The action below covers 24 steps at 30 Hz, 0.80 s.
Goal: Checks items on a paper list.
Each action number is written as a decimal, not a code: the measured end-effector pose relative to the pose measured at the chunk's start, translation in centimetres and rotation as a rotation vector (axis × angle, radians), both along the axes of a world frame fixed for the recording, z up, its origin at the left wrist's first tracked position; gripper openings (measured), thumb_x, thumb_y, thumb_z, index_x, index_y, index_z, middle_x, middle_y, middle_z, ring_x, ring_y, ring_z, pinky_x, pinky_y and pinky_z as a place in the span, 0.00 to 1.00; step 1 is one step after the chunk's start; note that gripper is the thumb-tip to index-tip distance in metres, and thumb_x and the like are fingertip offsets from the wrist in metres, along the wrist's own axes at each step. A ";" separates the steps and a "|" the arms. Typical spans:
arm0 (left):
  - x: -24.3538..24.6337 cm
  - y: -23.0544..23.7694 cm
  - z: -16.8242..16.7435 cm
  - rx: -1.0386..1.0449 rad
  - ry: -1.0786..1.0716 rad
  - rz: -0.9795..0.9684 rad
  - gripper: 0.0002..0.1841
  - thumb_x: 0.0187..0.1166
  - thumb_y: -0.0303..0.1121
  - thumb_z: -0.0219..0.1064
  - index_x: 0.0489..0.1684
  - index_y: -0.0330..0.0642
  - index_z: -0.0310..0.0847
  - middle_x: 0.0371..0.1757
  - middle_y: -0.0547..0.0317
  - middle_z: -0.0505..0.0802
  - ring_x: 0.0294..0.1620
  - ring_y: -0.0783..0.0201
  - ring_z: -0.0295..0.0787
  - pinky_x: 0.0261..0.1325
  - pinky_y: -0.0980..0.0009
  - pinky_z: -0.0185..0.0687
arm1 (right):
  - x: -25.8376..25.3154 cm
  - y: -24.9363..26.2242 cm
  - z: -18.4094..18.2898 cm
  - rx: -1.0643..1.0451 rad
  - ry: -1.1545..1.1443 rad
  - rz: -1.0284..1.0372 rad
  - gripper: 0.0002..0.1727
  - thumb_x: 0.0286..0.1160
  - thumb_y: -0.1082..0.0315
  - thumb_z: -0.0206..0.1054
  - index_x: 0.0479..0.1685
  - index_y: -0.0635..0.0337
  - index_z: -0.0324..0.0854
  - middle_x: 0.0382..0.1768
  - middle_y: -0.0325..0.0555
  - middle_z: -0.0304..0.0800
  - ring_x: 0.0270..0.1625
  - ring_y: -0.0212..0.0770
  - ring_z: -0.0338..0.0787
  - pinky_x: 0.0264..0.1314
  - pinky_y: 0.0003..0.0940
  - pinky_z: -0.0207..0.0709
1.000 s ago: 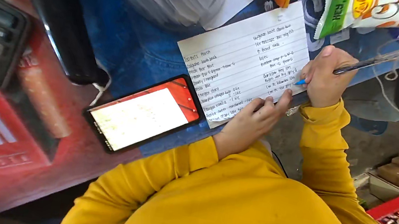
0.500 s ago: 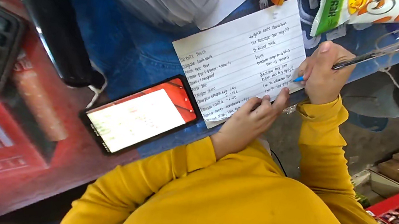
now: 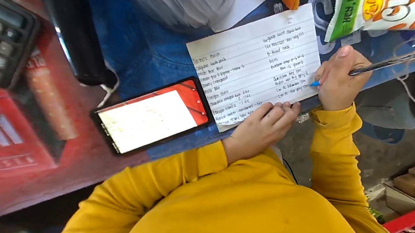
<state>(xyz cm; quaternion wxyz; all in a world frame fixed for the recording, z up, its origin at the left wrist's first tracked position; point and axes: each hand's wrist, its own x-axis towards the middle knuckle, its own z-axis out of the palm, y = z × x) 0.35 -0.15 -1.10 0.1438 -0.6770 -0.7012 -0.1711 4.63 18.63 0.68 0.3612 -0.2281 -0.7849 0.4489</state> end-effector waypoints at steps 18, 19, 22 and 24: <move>0.5 -0.5 0.1 0.101 -0.136 0.047 0.19 0.73 0.13 0.61 0.59 0.35 0.87 0.59 0.55 0.95 0.59 0.60 0.90 0.59 0.69 0.76 | 4.2 2.4 -0.9 0.136 -0.005 0.154 0.19 0.95 0.58 0.47 0.40 0.45 0.84 0.38 0.19 0.90 0.33 0.19 0.88 0.37 0.18 0.85; 0.6 -0.6 0.2 0.108 -0.146 0.071 0.19 0.72 0.12 0.62 0.58 0.35 0.88 0.58 0.55 0.95 0.60 0.60 0.90 0.60 0.69 0.77 | 5.6 3.0 -1.0 0.309 -0.071 0.206 0.19 0.95 0.53 0.49 0.49 0.49 0.86 0.46 0.26 0.90 0.42 0.22 0.91 0.46 0.22 0.87; 0.8 -1.3 0.6 0.033 -0.133 0.105 0.20 0.74 0.13 0.61 0.61 0.38 0.86 0.62 0.55 0.93 0.65 0.58 0.89 0.66 0.68 0.76 | 8.6 3.6 -0.7 0.620 -0.231 0.270 0.21 0.90 0.59 0.61 0.52 0.73 0.88 0.52 0.67 0.91 0.62 0.55 0.91 0.70 0.44 0.81; 0.8 -1.7 0.6 0.000 -0.125 0.097 0.21 0.75 0.13 0.60 0.63 0.38 0.86 0.66 0.55 0.92 0.68 0.56 0.88 0.69 0.67 0.76 | 9.5 3.0 -0.5 0.670 -0.325 0.259 0.20 0.85 0.61 0.67 0.51 0.75 0.88 0.55 0.72 0.90 0.68 0.61 0.88 0.76 0.44 0.77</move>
